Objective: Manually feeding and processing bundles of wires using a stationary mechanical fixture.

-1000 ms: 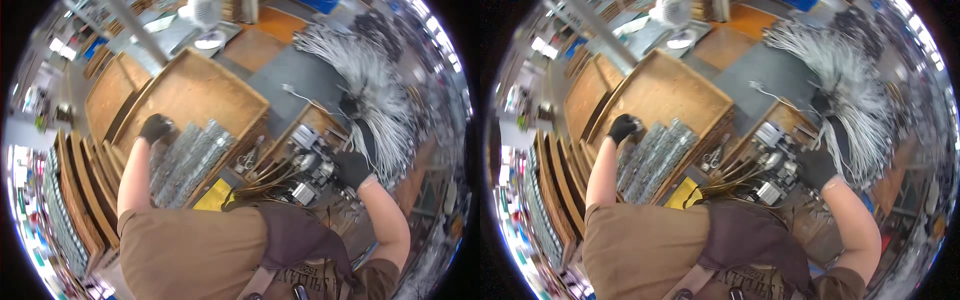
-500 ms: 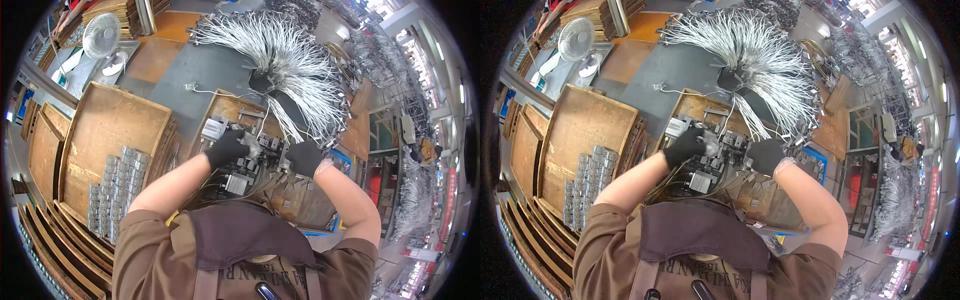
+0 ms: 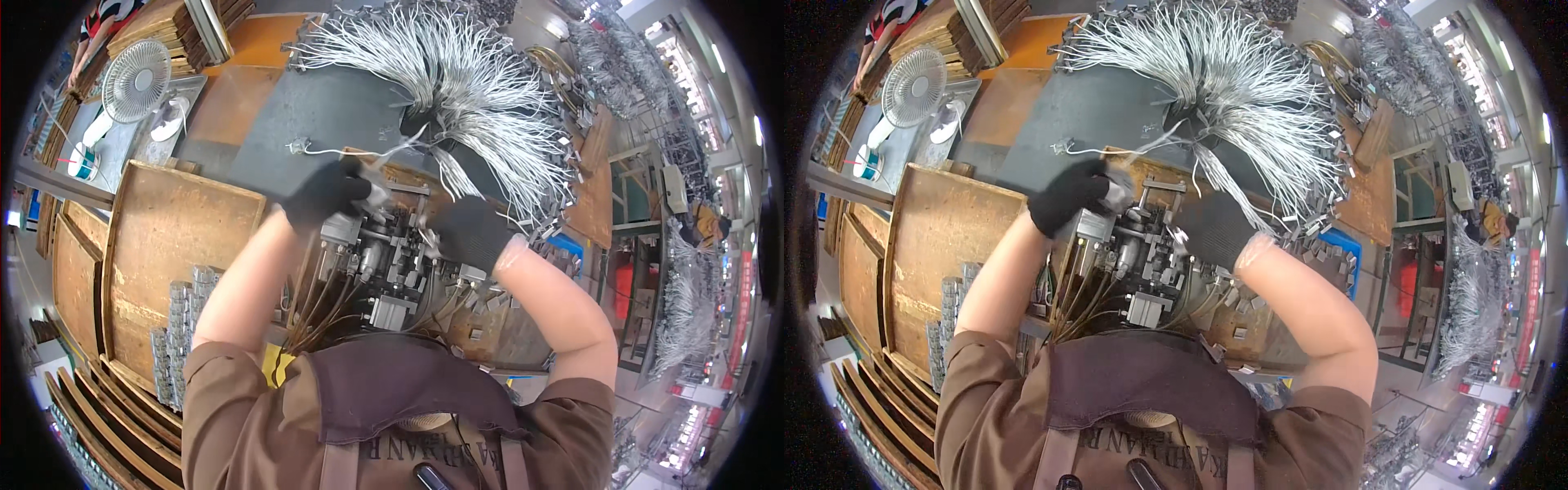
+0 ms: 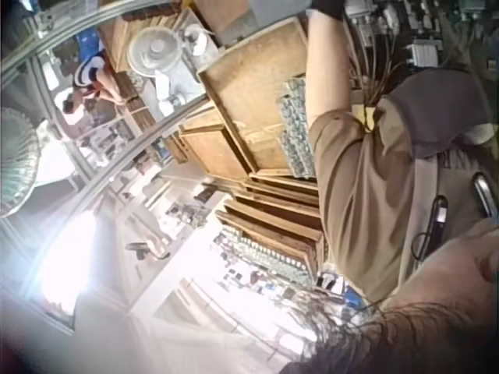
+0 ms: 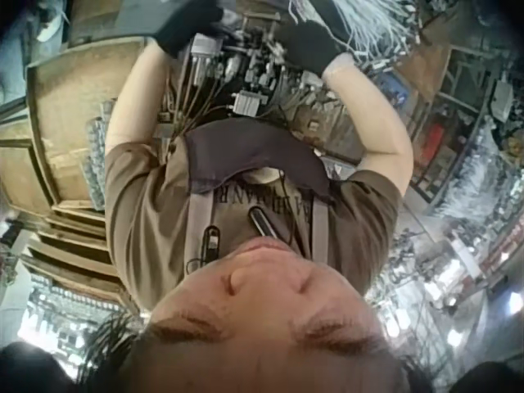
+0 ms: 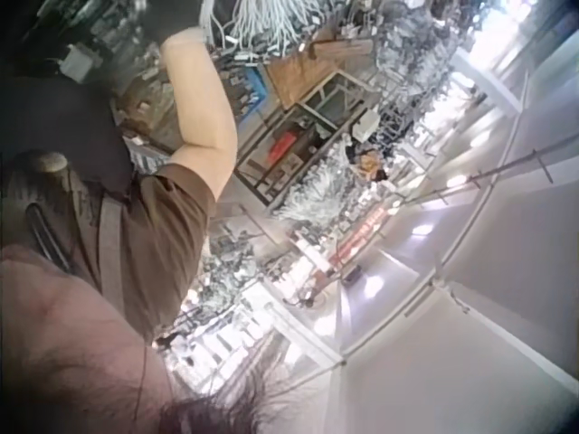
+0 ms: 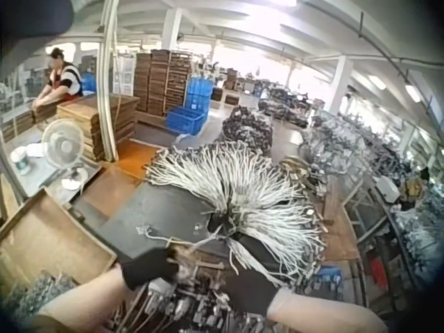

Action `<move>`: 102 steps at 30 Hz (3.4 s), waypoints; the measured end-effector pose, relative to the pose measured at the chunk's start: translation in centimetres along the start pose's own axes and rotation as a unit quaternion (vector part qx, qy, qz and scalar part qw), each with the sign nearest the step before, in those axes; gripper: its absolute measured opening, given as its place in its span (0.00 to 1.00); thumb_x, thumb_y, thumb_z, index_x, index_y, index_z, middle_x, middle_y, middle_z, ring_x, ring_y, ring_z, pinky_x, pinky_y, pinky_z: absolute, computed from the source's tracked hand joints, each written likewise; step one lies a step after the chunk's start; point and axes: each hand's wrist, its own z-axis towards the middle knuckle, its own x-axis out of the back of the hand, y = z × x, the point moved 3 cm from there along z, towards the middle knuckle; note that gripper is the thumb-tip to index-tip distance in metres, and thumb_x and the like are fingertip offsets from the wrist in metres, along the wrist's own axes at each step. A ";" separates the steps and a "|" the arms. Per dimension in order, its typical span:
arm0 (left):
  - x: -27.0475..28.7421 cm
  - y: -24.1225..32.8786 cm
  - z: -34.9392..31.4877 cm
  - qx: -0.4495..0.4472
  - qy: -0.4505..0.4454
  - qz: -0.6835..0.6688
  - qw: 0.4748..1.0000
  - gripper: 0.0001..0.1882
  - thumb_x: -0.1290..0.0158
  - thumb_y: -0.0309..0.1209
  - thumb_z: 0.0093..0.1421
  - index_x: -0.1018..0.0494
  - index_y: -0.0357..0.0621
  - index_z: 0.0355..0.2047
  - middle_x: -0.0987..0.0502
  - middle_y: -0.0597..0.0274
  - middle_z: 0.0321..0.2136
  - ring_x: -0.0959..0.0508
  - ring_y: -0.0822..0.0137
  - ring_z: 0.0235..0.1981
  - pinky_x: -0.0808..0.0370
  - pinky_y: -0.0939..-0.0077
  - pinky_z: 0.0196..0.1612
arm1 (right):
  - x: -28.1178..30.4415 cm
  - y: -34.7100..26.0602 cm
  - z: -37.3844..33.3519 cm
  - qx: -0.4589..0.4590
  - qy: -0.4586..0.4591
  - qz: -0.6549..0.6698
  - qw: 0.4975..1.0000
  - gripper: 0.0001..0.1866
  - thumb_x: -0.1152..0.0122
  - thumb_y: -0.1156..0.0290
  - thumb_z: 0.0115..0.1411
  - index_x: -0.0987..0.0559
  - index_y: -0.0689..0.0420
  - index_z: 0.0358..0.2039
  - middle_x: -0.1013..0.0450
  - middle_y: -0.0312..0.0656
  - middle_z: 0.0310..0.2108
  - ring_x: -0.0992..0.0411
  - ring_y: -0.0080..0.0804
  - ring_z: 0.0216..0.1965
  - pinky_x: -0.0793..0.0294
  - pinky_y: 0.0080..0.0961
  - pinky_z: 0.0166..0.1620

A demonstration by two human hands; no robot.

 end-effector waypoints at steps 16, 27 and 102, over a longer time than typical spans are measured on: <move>-10.2 -5.8 -3.3 -0.156 0.104 0.052 0.981 0.28 0.38 0.31 0.46 0.31 0.41 0.48 0.29 0.51 0.44 0.28 0.54 0.47 0.30 0.64 0.50 | -1.5 0.5 0.1 0.038 0.117 0.121 0.985 0.32 0.34 0.70 0.44 0.27 0.51 0.55 0.24 0.49 0.32 0.25 0.47 0.35 0.26 0.38 0.39; -9.6 -4.4 -3.9 -0.165 0.134 0.206 0.955 0.28 0.37 0.35 0.49 0.33 0.42 0.50 0.28 0.53 0.45 0.24 0.59 0.42 0.27 0.66 0.45 | -0.6 -0.9 1.6 0.015 0.067 0.086 0.994 0.25 0.39 0.70 0.51 0.26 0.50 0.53 0.24 0.47 0.33 0.24 0.47 0.37 0.25 0.39 0.39; -15.2 -1.1 -7.9 -0.183 0.049 0.289 0.938 0.30 0.43 0.28 0.53 0.34 0.51 0.58 0.30 0.55 0.51 0.25 0.52 0.44 0.27 0.62 0.46 | -5.4 -3.8 -8.8 -0.132 0.119 0.313 0.933 0.26 0.33 0.60 0.48 0.25 0.59 0.46 0.25 0.53 0.41 0.25 0.45 0.42 0.26 0.40 0.44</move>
